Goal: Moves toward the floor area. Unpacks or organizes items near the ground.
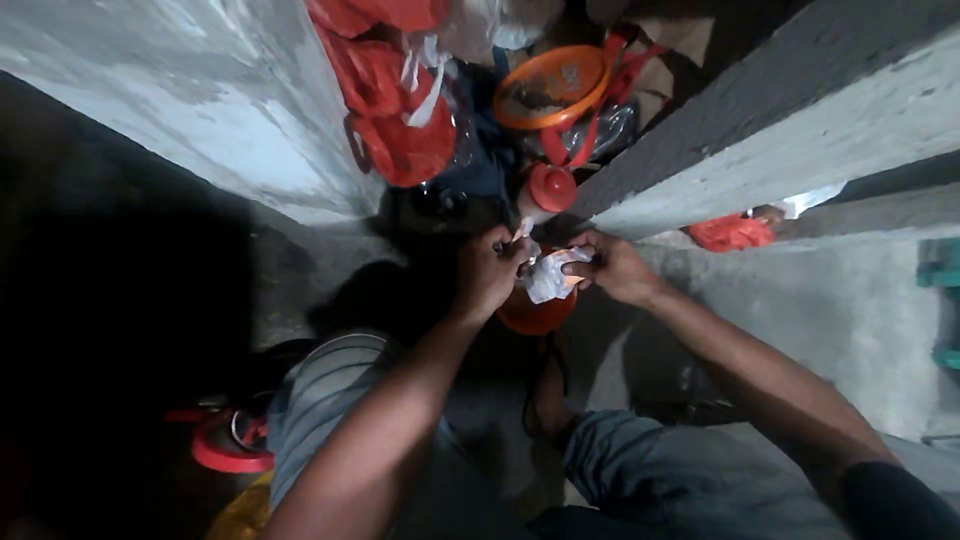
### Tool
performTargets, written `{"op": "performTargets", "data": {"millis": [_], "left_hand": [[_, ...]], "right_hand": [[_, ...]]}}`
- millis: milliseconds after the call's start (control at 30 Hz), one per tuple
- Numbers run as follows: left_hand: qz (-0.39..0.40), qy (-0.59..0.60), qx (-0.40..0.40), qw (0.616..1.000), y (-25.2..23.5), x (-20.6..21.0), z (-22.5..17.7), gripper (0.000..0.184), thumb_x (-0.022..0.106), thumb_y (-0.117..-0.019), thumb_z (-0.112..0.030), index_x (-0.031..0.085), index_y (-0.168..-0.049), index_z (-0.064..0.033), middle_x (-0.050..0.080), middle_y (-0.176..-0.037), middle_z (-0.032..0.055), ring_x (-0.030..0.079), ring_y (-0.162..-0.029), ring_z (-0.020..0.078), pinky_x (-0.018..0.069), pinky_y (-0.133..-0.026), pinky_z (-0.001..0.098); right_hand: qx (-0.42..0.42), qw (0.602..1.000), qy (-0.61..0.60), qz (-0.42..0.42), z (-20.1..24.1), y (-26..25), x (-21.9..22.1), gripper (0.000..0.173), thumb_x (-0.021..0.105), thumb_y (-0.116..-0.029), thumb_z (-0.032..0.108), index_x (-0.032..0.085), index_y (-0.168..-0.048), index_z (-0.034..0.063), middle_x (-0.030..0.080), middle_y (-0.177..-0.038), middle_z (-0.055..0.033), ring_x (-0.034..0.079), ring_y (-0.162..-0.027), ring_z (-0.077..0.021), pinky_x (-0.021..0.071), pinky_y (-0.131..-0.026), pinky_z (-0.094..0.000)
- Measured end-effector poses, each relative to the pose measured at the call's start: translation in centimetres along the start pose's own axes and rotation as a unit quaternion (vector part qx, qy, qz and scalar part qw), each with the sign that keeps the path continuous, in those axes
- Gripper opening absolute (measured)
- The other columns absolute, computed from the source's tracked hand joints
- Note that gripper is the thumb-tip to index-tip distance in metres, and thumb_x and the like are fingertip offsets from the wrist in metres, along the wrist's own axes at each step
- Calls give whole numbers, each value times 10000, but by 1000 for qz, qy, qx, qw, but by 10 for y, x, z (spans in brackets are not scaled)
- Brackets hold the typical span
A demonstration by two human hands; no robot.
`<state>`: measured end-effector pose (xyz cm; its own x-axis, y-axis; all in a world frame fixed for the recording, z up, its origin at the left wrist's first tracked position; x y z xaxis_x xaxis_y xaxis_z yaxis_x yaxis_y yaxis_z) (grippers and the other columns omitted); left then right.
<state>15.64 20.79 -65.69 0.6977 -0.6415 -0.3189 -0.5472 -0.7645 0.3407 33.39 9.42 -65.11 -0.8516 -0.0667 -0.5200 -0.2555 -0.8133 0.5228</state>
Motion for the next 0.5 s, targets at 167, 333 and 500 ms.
{"op": "performTargets", "data": {"millis": [167, 333, 500], "left_hand": [[-26, 89, 6, 996, 0, -3, -2, 202, 742, -941, -234, 630, -851, -91, 709, -880, 44, 661, -752, 131, 551, -687, 351], [-58, 139, 25, 988, -2, -6, -3, 233, 761, -933, -223, 639, -1082, -92, 668, -965, 56, 663, -835, 136, 581, -754, 349], [-66, 83, 54, 993, -5, 0, -5, 248, 683, -993, -335, 693, -992, -88, 657, -863, 41, 630, -786, 132, 541, -743, 355]], "right_hand": [[-24, 1000, -1, 12, 17, 2, -11, 200, 801, -901, 128, 731, -1085, 93, 759, -948, -40, 728, -813, -144, 630, -765, -370], [-94, 995, 30, 29, 42, 10, -15, 220, 792, -873, 10, 737, -1065, 100, 753, -1006, -19, 723, -873, -121, 632, -817, -348], [-283, 954, 96, 5, 65, 25, -17, 135, 755, -842, -57, 776, -860, 76, 730, -1137, -40, 682, -1111, -133, 588, -993, -334]]}}
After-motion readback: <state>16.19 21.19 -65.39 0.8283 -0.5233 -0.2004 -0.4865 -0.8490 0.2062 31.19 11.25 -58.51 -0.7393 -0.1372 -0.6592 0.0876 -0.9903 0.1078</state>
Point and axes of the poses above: each hand's wrist, its own y-axis away from the middle knuckle, its own x-axis out of the palm, z = x × y, the point moved 10 cm from there along -y, towards the middle knuckle
